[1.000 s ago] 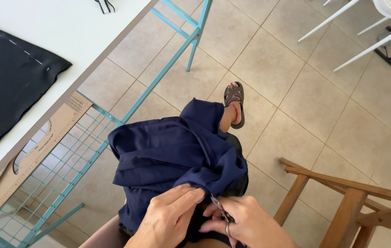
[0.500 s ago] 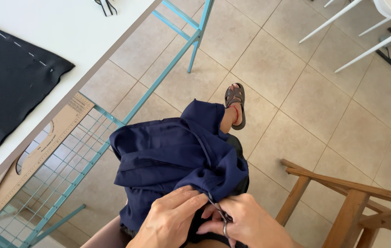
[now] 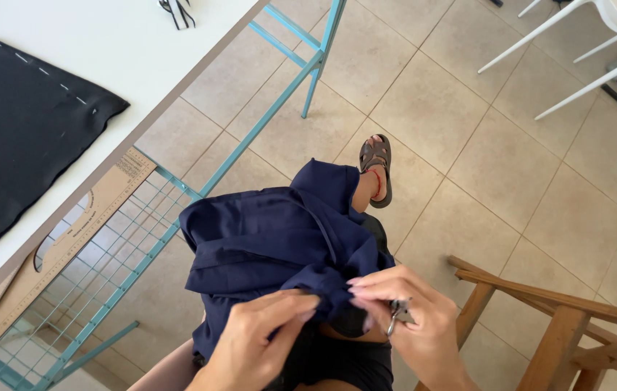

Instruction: Trimming excess fabric or threads from a blue garment using scissors

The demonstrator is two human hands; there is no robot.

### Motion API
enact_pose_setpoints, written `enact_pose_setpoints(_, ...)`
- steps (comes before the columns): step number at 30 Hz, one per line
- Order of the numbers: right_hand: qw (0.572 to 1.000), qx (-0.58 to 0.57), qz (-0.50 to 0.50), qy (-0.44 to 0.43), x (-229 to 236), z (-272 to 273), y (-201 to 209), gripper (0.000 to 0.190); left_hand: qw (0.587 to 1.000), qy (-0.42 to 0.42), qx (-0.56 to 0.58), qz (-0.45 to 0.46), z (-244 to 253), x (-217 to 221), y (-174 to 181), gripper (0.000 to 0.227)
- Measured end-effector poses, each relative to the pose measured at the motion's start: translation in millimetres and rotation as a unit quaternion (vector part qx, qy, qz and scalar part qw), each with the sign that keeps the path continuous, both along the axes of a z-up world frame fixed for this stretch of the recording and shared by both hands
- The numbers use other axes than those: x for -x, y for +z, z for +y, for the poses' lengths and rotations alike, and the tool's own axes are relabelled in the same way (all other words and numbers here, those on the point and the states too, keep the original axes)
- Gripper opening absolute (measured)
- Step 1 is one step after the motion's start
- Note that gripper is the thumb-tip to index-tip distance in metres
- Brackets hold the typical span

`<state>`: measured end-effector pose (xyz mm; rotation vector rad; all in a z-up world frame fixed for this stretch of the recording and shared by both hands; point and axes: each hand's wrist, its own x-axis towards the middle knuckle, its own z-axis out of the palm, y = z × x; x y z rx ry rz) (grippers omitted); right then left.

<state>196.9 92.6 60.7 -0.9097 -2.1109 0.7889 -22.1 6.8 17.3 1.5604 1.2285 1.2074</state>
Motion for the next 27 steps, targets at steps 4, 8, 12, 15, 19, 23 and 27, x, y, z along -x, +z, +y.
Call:
enact_pose_setpoints(4,1.0,-0.014,0.0,-0.021,-4.3,-3.1,-14.1,0.009,0.994,0.049,0.089,-0.049,-0.4,1.3,-2.6,0.024)
enact_pose_setpoints(8,0.998,-0.051,0.023,-0.015,0.9,-10.5,-16.9,0.008,0.973,-0.033,0.172,-0.154,3.2,0.1,-0.5,0.017)
enact_pose_setpoints(12,0.995,-0.09,0.032,-0.009,-1.6,-21.5,-24.2,0.008,0.954,0.031,0.213,-0.208,1.1,-15.1,-12.8,0.029)
enact_pose_setpoints(15,0.997,-0.062,0.028,-0.027,-4.4,-17.6,-15.9,0.008,0.967,0.069,0.146,-0.195,-3.7,-13.3,-17.0,0.027)
enact_pose_setpoints(19,0.997,-0.054,0.023,-0.044,-8.2,-18.3,-26.9,0.015,0.978,0.153,0.033,-0.141,-4.1,-12.3,-19.6,0.029)
enact_pose_setpoints(23,0.998,0.0,0.028,-0.054,-12.9,-25.6,-25.7,0.016,0.982,0.146,0.024,-0.117,-3.8,-13.3,-14.6,0.015)
enact_pose_setpoints(27,0.963,0.217,0.143,0.072,-14.9,-27.8,-6.7,0.023,0.992,0.108,-0.038,-0.047,-2.4,-6.7,-13.2,0.024)
